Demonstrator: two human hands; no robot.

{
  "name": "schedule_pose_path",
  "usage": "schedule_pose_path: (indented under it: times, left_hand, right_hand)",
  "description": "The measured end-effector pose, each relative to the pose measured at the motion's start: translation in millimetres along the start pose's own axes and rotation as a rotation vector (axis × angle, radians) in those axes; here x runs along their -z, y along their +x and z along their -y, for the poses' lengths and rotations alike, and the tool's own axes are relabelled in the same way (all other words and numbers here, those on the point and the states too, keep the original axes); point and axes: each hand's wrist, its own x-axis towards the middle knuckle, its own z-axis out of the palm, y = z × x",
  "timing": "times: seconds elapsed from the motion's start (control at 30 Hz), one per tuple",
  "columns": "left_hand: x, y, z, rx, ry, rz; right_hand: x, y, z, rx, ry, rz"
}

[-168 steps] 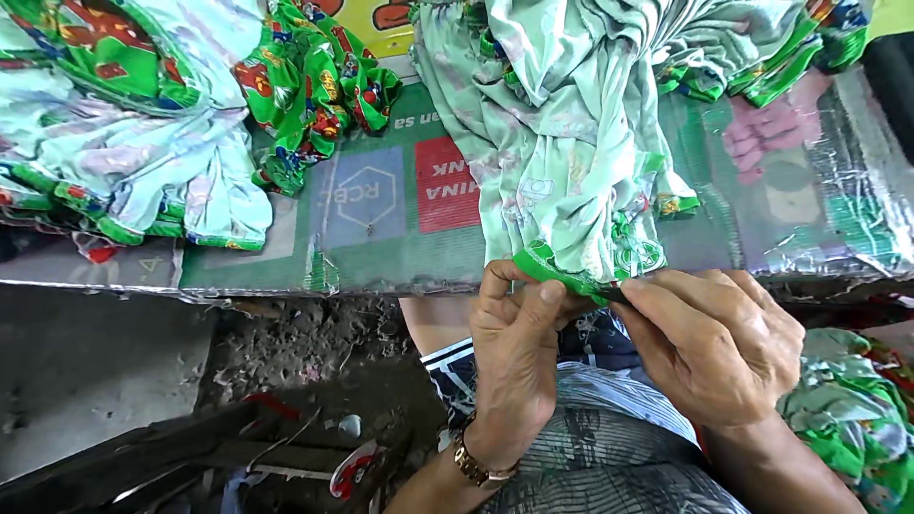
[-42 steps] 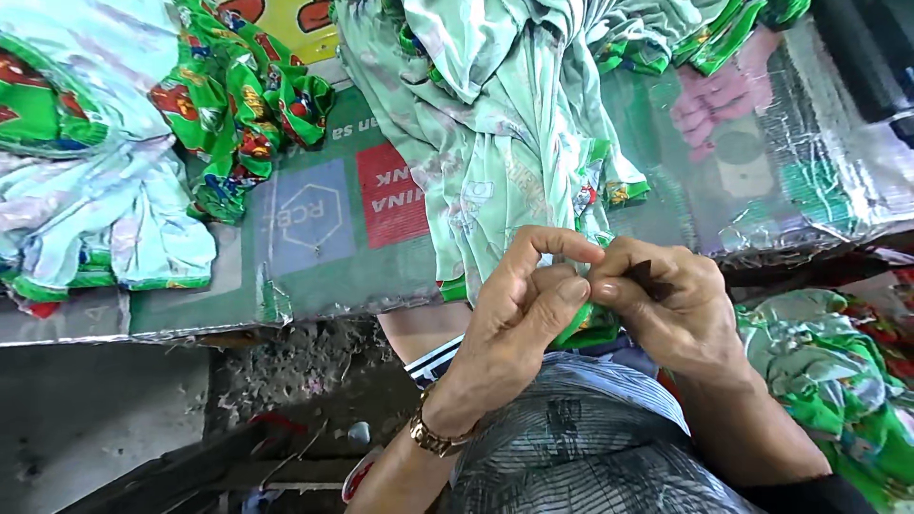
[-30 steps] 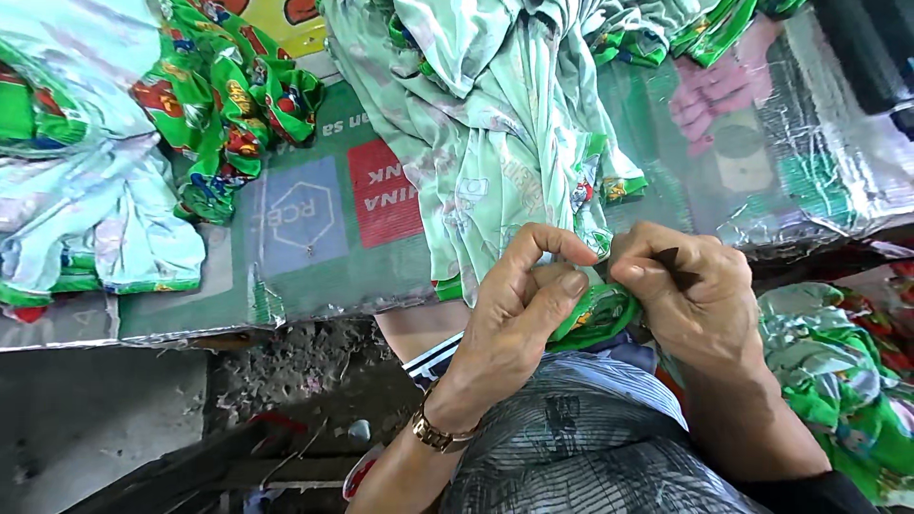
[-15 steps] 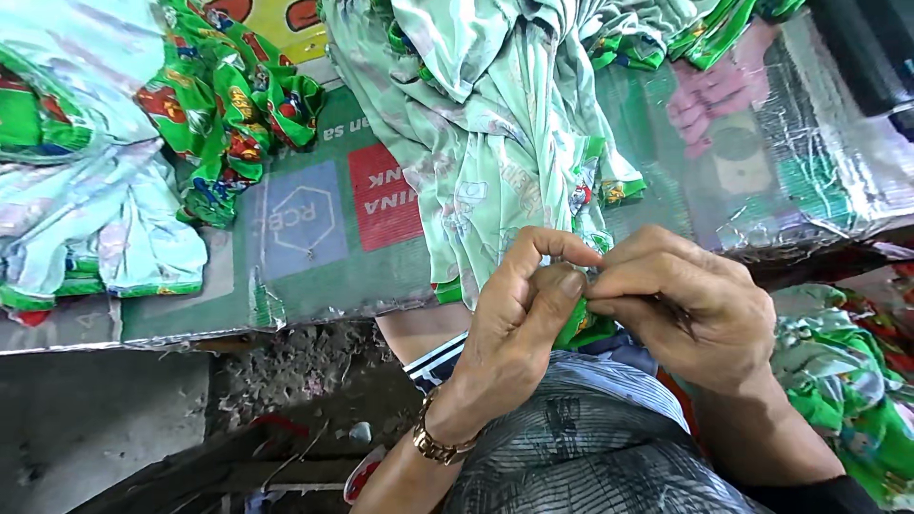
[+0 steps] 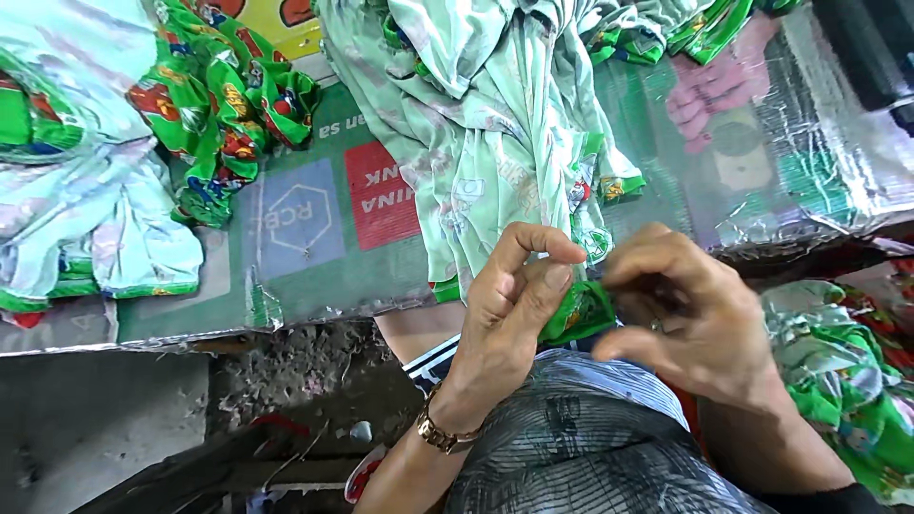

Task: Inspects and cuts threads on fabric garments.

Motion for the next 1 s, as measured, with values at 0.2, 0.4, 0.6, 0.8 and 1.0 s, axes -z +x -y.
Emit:
schedule_pose_path:
  times: [0.2, 0.4, 0.6, 0.8, 1.0]
  left_hand:
    - [9, 2, 0, 0.037, -0.136, -0.002]
    - [14, 0, -7, -0.024, 0.138, 0.157]
    - [8, -1, -6, -0.173, 0.426, 0.073]
    - [1, -4, 3, -0.190, 0.474, -0.042]
    - [3, -6, -2, -0.216, 0.524, -0.116]
  right_hand:
    - [-7, -2, -10, -0.184, 0.658, 0.009]
    - [-8, -1, -11, -0.268, 0.899, -0.026]
    - [-8, 0, -12, -0.251, 0.711, -0.033]
    - [-11, 1, -12, -0.323, 0.747, -0.049]
    - [-8, 3, -11, -0.339, 0.826, -0.044]
